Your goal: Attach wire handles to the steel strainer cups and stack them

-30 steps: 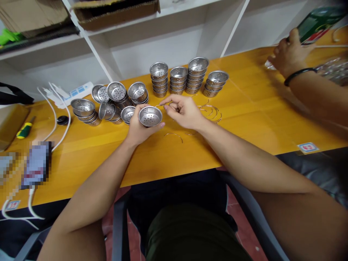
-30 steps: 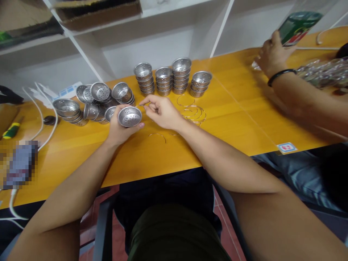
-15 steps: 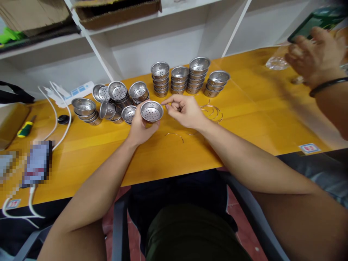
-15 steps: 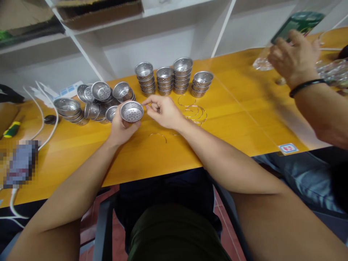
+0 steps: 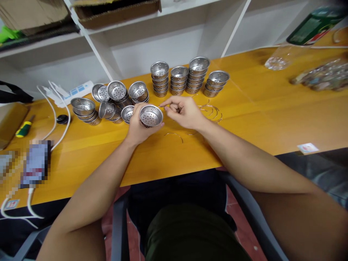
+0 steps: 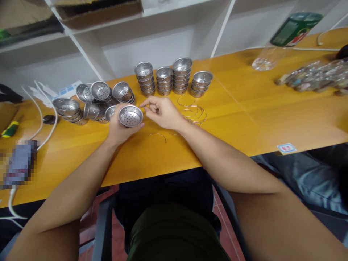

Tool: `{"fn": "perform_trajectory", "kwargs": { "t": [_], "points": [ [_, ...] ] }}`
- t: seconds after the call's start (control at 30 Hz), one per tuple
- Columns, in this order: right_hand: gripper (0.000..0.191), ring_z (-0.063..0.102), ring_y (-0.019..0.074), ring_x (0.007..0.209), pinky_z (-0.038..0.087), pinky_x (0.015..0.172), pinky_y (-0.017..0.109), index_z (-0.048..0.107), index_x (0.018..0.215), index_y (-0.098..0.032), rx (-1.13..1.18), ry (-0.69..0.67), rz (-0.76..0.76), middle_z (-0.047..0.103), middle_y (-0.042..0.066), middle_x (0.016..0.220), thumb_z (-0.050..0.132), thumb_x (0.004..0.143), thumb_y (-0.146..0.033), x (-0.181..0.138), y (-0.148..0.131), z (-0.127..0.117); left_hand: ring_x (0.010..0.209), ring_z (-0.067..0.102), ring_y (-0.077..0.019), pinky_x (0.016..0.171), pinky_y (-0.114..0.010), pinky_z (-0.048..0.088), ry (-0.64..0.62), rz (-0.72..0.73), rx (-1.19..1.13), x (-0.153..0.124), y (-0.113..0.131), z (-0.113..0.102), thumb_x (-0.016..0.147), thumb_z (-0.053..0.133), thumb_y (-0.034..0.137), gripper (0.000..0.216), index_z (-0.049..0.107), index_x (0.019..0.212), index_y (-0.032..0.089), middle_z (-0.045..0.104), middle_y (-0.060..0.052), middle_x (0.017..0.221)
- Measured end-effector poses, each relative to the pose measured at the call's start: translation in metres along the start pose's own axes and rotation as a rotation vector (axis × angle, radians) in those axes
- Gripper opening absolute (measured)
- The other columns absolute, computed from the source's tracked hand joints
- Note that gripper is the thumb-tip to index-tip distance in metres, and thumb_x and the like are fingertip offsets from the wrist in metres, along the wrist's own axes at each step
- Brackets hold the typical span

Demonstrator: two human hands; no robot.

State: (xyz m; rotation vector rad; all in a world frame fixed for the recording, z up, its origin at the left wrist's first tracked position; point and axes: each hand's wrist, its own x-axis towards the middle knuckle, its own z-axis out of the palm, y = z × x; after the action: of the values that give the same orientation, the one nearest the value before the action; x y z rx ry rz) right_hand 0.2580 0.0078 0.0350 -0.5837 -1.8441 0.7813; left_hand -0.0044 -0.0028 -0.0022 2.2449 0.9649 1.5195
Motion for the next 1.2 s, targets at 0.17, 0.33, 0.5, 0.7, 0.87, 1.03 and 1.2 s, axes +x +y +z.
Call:
{"fn": "perform_trajectory", "kwargs": {
  "t": [0.17,0.33,0.5,0.7,0.87,1.03,1.2],
  "points": [
    [0.013,0.033,0.0113,0.057,0.029,0.061,0.03,0.083,0.111,-0.019,-0.011,-0.014,0.012,0.039,-0.012,0.063,0.076,0.108,-0.029,-0.001,0.0,0.0,0.124,0.086,-0.0309,0.113,-0.051,0.074,-0.029,-0.092,-0.056,-0.004,0.0,0.005,0.083,0.116,0.075,0.095,0.069,0.151,0.029,0.083,-0.009,0.14],
    [0.015,0.033,0.0115,0.057,0.028,0.062,0.03,0.083,0.114,-0.019,0.003,0.0,0.048,0.04,-0.012,0.064,0.078,0.103,-0.029,-0.002,0.002,-0.003,0.141,0.084,-0.0337,0.115,-0.049,0.075,-0.08,-0.103,-0.183,-0.007,-0.001,0.009,0.094,0.108,0.071,0.097,0.061,0.17,0.034,0.078,-0.013,0.156],
    [0.017,0.033,0.0125,0.057,0.03,0.063,0.031,0.083,0.115,-0.019,-0.015,0.046,0.07,0.04,-0.011,0.062,0.076,0.101,-0.026,-0.001,-0.002,-0.004,0.141,0.081,-0.0363,0.127,-0.058,0.069,-0.018,-0.095,-0.061,-0.003,-0.001,0.003,0.084,0.116,0.07,0.092,0.072,0.155,0.031,0.079,-0.011,0.148],
    [0.015,0.033,0.0111,0.057,0.029,0.061,0.03,0.084,0.112,-0.019,0.004,-0.007,0.027,0.04,-0.012,0.064,0.076,0.103,-0.029,-0.002,-0.006,0.001,0.135,0.083,-0.0341,0.122,-0.055,0.07,-0.008,-0.07,-0.063,-0.002,0.001,0.003,0.081,0.118,0.071,0.095,0.07,0.152,0.031,0.08,-0.01,0.146],
    [0.015,0.039,0.0122,0.06,0.032,0.064,0.03,0.087,0.114,-0.018,-0.104,0.011,0.022,0.043,-0.01,0.064,0.076,0.105,-0.024,-0.003,-0.005,-0.001,0.136,0.084,-0.0331,0.121,-0.051,0.072,-0.06,-0.091,-0.091,-0.008,-0.002,0.009,0.085,0.116,0.071,0.1,0.062,0.16,0.032,0.079,-0.01,0.149],
    [0.014,0.041,0.013,0.061,0.032,0.065,0.032,0.09,0.111,-0.019,-0.191,0.036,0.022,0.046,-0.009,0.063,0.077,0.105,-0.019,-0.003,-0.005,-0.011,0.164,0.071,-0.0395,0.137,-0.057,0.065,-0.107,-0.022,-0.15,-0.01,-0.006,0.013,0.096,0.106,0.071,0.104,0.054,0.179,0.036,0.066,-0.015,0.171],
    [0.014,0.041,0.0128,0.061,0.033,0.065,0.031,0.088,0.111,-0.019,-0.193,0.027,-0.012,0.044,-0.01,0.063,0.076,0.106,-0.02,-0.004,-0.005,-0.007,0.138,0.077,-0.0342,0.123,-0.052,0.067,-0.037,-0.028,-0.037,-0.005,-0.004,0.008,0.083,0.115,0.077,0.097,0.07,0.156,0.032,0.072,-0.01,0.146]
  ]
}}
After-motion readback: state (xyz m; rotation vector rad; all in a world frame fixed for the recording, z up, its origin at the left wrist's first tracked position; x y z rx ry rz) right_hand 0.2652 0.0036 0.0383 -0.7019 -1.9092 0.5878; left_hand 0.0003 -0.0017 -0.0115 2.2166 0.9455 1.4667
